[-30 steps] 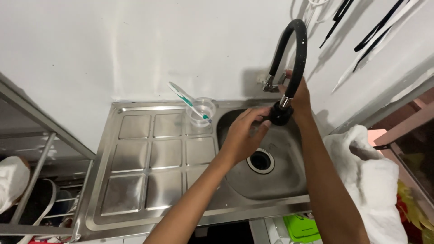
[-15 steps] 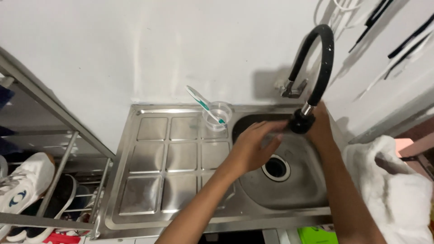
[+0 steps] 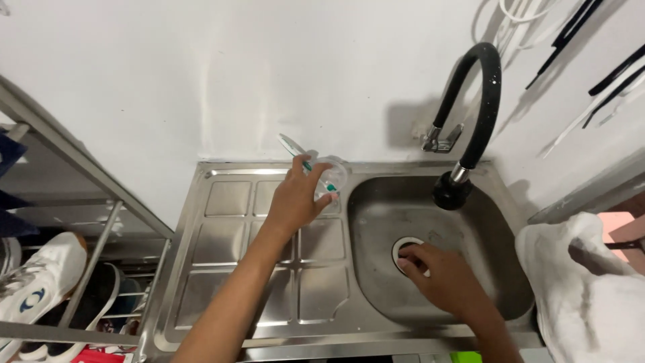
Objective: Cleaning a sink area, including scrubbing a small item with a toothbrush, rinsing a container, and wiping the drainboard with a cloth.
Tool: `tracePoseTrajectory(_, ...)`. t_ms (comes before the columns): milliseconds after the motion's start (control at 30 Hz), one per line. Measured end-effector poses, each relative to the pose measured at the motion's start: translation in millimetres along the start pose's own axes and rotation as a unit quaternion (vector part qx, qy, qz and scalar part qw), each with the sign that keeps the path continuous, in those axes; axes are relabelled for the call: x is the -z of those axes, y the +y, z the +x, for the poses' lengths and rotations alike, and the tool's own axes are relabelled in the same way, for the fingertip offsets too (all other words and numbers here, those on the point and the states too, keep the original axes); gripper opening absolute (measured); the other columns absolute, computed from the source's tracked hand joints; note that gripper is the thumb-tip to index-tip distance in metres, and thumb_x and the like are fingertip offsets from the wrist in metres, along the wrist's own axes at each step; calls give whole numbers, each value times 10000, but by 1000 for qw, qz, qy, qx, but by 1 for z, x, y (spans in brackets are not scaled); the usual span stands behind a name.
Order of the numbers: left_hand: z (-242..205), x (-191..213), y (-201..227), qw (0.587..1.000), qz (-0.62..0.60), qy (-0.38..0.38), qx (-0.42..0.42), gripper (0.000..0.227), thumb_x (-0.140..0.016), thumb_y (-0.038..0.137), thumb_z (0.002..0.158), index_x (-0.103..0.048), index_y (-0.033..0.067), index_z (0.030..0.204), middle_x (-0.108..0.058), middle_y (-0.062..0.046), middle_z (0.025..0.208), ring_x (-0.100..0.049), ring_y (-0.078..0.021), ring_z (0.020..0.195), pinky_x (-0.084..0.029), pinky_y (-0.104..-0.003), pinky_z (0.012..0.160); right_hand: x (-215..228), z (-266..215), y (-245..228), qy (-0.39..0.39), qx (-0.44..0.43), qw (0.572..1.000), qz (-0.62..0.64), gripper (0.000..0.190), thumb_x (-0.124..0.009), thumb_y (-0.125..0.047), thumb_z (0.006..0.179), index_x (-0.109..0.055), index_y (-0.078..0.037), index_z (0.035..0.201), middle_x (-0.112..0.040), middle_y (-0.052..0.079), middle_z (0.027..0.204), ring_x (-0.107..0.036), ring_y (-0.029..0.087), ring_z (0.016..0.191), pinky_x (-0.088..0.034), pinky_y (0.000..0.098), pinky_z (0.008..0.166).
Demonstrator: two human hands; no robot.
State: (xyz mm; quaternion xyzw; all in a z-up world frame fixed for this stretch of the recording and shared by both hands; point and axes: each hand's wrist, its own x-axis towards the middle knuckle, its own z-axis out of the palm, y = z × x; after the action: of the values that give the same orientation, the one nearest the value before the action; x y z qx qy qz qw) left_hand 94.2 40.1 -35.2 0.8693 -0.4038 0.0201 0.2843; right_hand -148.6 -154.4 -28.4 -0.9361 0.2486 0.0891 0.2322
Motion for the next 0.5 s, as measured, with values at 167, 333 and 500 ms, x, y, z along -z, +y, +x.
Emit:
tracePoseTrajectory(167, 14, -20, -4, 998, 6, 55, 9, 571, -780, 446, 862, -558, 226, 1341, -401, -158, 1467, -686, -391, 962, -584, -558, 654, -9, 1, 22, -19, 4, 1000, 5, 397, -590, -489, 927, -714, -285, 1244, -772, -85, 1156, -747, 139, 1026, -545, 343, 877)
tracePoseTrajectory(333, 19, -19, 6, 999, 4, 38, 29, 539, -741, 471, 889, -554, 227, 1332, -421, -140, 1456, -663, -350, 935, -577, -547, 604, -24, 11, 58, 11, 98, 995, 0, 349, -608, -459, 939, -710, -246, 1195, -730, -35, 1154, -739, 157, 992, -534, 350, 863)
tracePoseTrajectory(500, 11, -17, 22, 991, 128, 41, 23, 656, -775, 453, 873, -485, 212, 1409, -435, -222, 1437, -567, -441, 1159, -598, -529, 664, -29, 23, 74, 125, 107, 984, 67, 116, -641, -134, 853, -557, -178, 921, -561, 26, 951, -542, 204, 785, -433, 383, 722)
